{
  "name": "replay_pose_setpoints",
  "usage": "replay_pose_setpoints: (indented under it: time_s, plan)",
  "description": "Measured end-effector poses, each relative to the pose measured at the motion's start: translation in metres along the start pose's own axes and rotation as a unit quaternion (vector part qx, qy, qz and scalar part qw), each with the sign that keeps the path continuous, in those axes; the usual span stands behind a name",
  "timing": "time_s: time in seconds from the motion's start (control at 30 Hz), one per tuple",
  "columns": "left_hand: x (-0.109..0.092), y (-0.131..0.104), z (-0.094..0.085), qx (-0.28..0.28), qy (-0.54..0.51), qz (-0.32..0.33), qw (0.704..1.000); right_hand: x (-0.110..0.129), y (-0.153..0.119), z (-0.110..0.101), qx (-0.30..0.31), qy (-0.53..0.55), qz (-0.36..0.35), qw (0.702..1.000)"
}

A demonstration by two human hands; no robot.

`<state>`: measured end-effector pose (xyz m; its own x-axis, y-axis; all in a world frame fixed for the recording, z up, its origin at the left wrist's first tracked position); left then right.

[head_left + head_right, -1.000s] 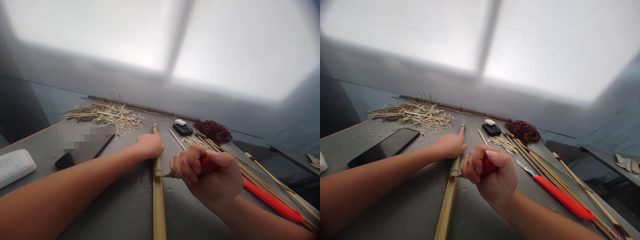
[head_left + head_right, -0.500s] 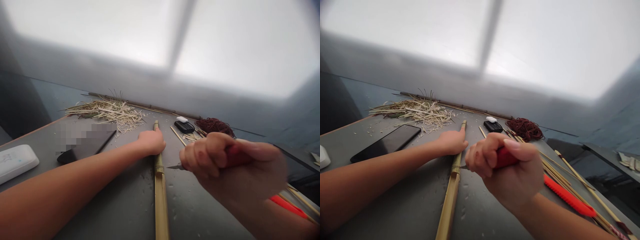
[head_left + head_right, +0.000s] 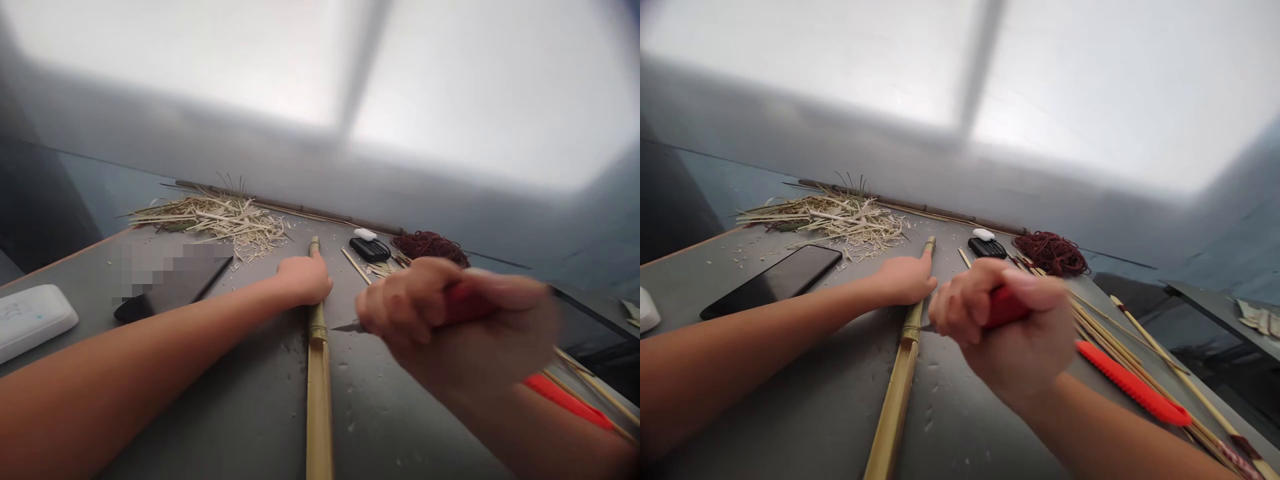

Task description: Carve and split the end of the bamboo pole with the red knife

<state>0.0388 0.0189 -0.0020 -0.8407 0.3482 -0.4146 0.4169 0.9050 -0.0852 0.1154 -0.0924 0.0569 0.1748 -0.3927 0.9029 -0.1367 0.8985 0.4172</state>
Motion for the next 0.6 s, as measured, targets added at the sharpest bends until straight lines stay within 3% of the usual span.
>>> replay_pose_setpoints:
  time_s: [0.17, 0.33, 0.53, 0.6]
  plan:
    - [0.000, 0.001, 0.000, 0.001, 0.002, -0.007, 1.000, -0.025, -0.002, 0.001, 0.034, 0.018, 0.031, 0.999]
    - [0.000, 0.002, 0.001, -0.003, 0.006, -0.003, 1.000, -0.023, -0.002, 0.002, 0.054, 0.008, 0.020, 0.998]
    - [0.000, 0.002, 0.002, 0.012, 0.010, -0.004, 1.000, -0.022, -0.024, 0.014, 0.094, -0.148, 0.017, 0.984]
    - [0.000, 0.002, 0.002, 0.015, 0.011, -0.002, 1.000, -0.024, -0.027, 0.014, 0.096, -0.147, 0.017, 0.984]
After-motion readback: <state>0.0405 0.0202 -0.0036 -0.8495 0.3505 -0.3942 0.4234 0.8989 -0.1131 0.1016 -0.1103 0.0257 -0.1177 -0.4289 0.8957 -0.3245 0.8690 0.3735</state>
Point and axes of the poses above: each hand's wrist, its own y-axis towards the middle knuckle, its own z-axis out of the palm, x = y × z, the point moved 5 cm from there along y, towards the middle knuckle, and after that the axes turned 13 degrees about -y, right-handed, at the moved point
